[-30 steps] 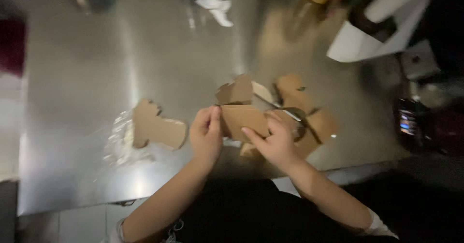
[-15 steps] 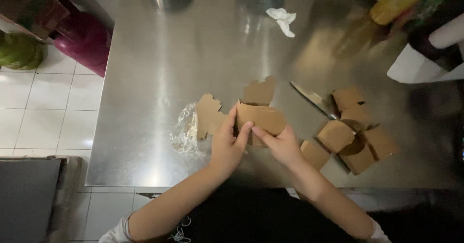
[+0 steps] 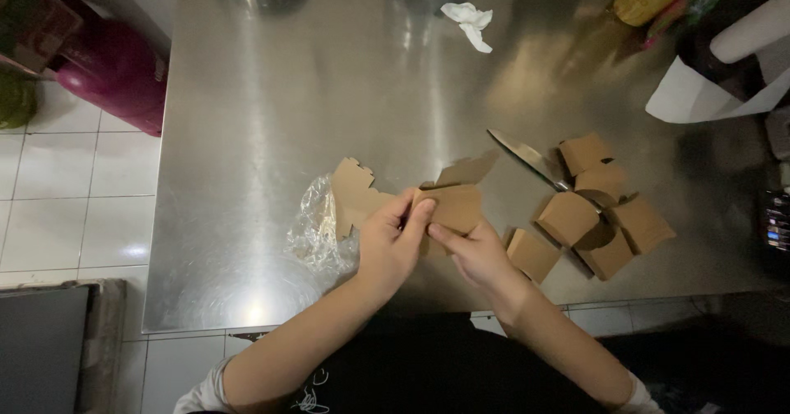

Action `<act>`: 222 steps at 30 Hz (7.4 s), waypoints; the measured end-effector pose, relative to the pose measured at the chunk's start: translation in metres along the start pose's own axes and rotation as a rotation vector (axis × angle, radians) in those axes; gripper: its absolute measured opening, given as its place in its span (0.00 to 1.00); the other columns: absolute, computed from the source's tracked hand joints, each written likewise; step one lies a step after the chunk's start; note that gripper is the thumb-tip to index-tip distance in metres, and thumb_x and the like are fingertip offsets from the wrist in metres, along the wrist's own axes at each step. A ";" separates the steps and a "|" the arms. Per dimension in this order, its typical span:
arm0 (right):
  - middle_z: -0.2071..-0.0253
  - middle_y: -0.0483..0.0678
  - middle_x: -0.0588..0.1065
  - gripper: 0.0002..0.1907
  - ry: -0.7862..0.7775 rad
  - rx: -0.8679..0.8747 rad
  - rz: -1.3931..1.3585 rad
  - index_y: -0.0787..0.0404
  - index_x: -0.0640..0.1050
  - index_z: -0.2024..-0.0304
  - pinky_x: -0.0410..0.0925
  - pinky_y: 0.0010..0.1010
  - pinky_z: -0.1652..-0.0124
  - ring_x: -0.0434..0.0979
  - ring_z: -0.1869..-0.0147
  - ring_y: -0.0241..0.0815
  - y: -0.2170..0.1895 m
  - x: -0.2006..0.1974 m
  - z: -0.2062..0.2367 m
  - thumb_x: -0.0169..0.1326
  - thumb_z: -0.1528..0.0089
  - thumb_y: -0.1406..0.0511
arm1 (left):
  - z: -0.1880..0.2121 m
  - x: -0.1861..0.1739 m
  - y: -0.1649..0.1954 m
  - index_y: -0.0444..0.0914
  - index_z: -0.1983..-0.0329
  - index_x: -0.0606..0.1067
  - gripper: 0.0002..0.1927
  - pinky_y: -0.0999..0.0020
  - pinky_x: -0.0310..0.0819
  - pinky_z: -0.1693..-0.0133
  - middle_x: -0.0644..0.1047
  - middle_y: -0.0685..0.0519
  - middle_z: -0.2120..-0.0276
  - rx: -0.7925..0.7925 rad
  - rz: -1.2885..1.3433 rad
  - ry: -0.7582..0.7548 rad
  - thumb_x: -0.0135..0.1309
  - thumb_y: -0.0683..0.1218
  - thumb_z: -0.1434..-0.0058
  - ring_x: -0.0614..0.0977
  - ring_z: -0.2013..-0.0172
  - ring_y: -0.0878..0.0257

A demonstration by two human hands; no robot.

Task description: The person assembles flat cardboard pieces into small containers by folding and interlocking tabs. They handle multiple pieces, fold them into shape, and place finished units on a stainless steel table. The person also briefly wipes the table surface with a tissue.

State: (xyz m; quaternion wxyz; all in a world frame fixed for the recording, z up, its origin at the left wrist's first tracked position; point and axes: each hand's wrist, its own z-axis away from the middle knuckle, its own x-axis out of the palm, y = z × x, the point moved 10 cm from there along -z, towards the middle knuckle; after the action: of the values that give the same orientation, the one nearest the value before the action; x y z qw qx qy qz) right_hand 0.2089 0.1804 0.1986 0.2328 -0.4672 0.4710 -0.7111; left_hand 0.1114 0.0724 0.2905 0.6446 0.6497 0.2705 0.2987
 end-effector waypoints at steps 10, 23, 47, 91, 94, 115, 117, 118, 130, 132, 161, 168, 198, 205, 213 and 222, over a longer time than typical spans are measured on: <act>0.41 0.48 0.75 0.21 0.033 0.022 -0.061 0.65 0.72 0.38 0.65 0.37 0.38 0.73 0.36 0.42 0.004 -0.011 0.010 0.53 0.34 0.70 | 0.004 0.005 -0.020 0.35 0.40 0.81 0.16 0.66 0.65 0.70 0.73 0.49 0.71 -0.202 0.216 0.052 0.55 0.44 0.28 0.70 0.73 0.63; 0.42 0.50 0.75 0.21 0.148 0.190 -0.329 0.62 0.71 0.38 0.68 0.45 0.41 0.74 0.38 0.49 -0.018 -0.008 0.010 0.48 0.33 0.63 | -0.002 0.009 0.017 0.39 0.30 0.71 0.25 0.71 0.73 0.56 0.78 0.48 0.63 0.182 -0.112 -0.142 0.55 0.46 0.30 0.77 0.61 0.66; 0.50 0.51 0.83 0.12 0.192 0.031 0.848 0.57 0.82 0.49 0.75 0.41 0.44 0.83 0.47 0.48 -0.077 0.005 0.036 0.58 0.35 0.69 | 0.019 0.002 0.017 0.37 0.36 0.70 0.26 0.61 0.72 0.41 0.78 0.47 0.47 0.347 -0.039 -0.220 0.63 0.43 0.36 0.80 0.46 0.58; 0.59 0.51 0.80 0.13 0.301 0.021 0.363 0.66 0.81 0.56 0.74 0.29 0.61 0.81 0.59 0.41 -0.086 -0.019 0.010 0.56 0.36 0.62 | 0.000 0.008 -0.096 0.28 0.50 0.75 0.18 0.65 0.79 0.55 0.82 0.37 0.57 -0.623 0.794 -0.250 0.54 0.39 0.43 0.88 0.61 0.53; 0.57 0.53 0.81 0.18 0.172 0.215 -0.234 0.68 0.79 0.51 0.76 0.31 0.60 0.82 0.58 0.43 -0.050 -0.014 0.003 0.57 0.39 0.62 | -0.007 0.006 -0.107 0.30 0.44 0.74 0.18 0.68 0.84 0.56 0.81 0.43 0.55 -0.525 0.547 -0.313 0.54 0.39 0.37 0.87 0.61 0.59; 0.37 0.59 0.69 0.26 -0.123 0.209 -0.251 0.70 0.70 0.35 0.67 0.39 0.37 0.72 0.35 0.49 0.004 0.003 0.012 0.43 0.37 0.72 | -0.015 -0.001 -0.080 0.32 0.48 0.73 0.14 0.66 0.73 0.52 0.78 0.53 0.57 0.096 0.141 -0.245 0.46 0.45 0.32 0.78 0.55 0.63; 0.38 0.60 0.70 0.23 -0.146 0.179 -0.309 0.71 0.71 0.38 0.67 0.40 0.37 0.73 0.35 0.50 -0.005 0.008 0.014 0.42 0.36 0.73 | -0.014 -0.006 -0.073 0.31 0.50 0.73 0.14 0.66 0.73 0.52 0.78 0.52 0.58 0.137 0.062 -0.223 0.45 0.45 0.31 0.78 0.55 0.62; 0.40 0.57 0.71 0.21 -0.094 0.167 -0.265 0.70 0.72 0.40 0.68 0.40 0.38 0.74 0.36 0.49 -0.005 0.006 0.015 0.44 0.36 0.74 | -0.013 -0.008 -0.068 0.31 0.51 0.73 0.13 0.66 0.73 0.52 0.78 0.51 0.58 0.159 0.022 -0.212 0.44 0.44 0.30 0.78 0.56 0.61; 0.56 0.52 0.79 0.12 0.135 -0.131 0.374 0.69 0.75 0.51 0.73 0.29 0.54 0.80 0.53 0.40 -0.064 -0.004 0.019 0.61 0.36 0.74 | 0.004 -0.032 0.003 0.42 0.25 0.35 0.54 0.53 0.53 0.31 0.49 0.46 0.28 0.432 0.387 0.133 0.62 0.61 0.36 0.56 0.29 0.52; 0.54 0.50 0.79 0.14 0.096 -0.098 0.375 0.68 0.75 0.49 0.73 0.28 0.53 0.80 0.52 0.38 -0.079 -0.004 0.012 0.59 0.37 0.73 | 0.027 -0.042 0.042 0.37 0.23 0.44 0.57 0.46 0.51 0.27 0.47 0.36 0.26 0.589 -0.292 0.344 0.65 0.65 0.42 0.53 0.26 0.42; 0.50 0.50 0.80 0.18 0.196 -0.661 1.045 0.66 0.76 0.41 0.75 0.24 0.50 0.83 0.49 0.35 -0.170 0.055 0.067 0.59 0.34 0.72 | 0.010 0.065 -0.084 0.34 0.36 0.65 0.16 0.52 0.61 0.55 0.73 0.44 0.46 -0.412 0.627 -0.369 0.45 0.41 0.25 0.71 0.54 0.52; 0.50 0.56 0.76 0.27 0.348 -0.480 0.718 0.69 0.72 0.36 0.71 0.28 0.51 0.76 0.49 0.44 -0.156 0.018 0.046 0.60 0.38 0.74 | 0.004 0.049 -0.060 0.38 0.40 0.66 0.15 0.54 0.77 0.45 0.75 0.48 0.46 -0.371 0.889 -0.349 0.44 0.40 0.30 0.79 0.47 0.57; 0.69 0.46 0.77 0.16 0.164 0.049 0.894 0.63 0.78 0.58 0.69 0.27 0.61 0.74 0.65 0.35 -0.048 0.011 -0.008 0.44 0.28 0.60 | -0.016 -0.036 -0.021 0.35 0.50 0.73 0.15 0.67 0.75 0.61 0.77 0.52 0.65 0.086 0.058 0.159 0.50 0.51 0.31 0.78 0.65 0.67; 0.65 0.42 0.75 0.08 0.043 -0.229 0.677 0.65 0.75 0.59 0.69 0.23 0.59 0.72 0.60 0.30 -0.087 0.006 -0.011 0.51 0.30 0.65 | -0.022 -0.027 -0.011 0.31 0.65 0.76 0.21 0.61 0.74 0.65 0.77 0.45 0.75 0.006 -0.331 -0.044 0.49 0.54 0.27 0.78 0.71 0.58; 0.74 0.41 0.69 0.14 0.161 -0.308 0.729 0.67 0.71 0.67 0.60 0.27 0.71 0.62 0.70 0.29 -0.135 -0.004 0.002 0.54 0.29 0.66 | -0.002 0.008 0.052 0.34 0.39 0.72 0.19 0.52 0.73 0.65 0.78 0.41 0.69 0.376 -0.688 0.181 0.46 0.47 0.29 0.80 0.68 0.43; 0.74 0.43 0.68 0.15 0.216 -0.556 1.006 0.67 0.71 0.69 0.61 0.26 0.69 0.63 0.71 0.30 -0.166 -0.023 0.006 0.55 0.30 0.65 | -0.021 0.036 0.050 0.29 0.28 0.64 0.26 0.62 0.73 0.50 0.79 0.39 0.54 0.486 -0.473 0.068 0.46 0.42 0.28 0.81 0.55 0.51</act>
State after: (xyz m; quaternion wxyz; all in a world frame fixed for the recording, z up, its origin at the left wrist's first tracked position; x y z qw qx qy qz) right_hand 0.2425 0.2699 0.3369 0.3611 -0.1546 0.8250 -0.4062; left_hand 0.1186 0.1122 0.3413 0.5130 0.6934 0.4981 0.0892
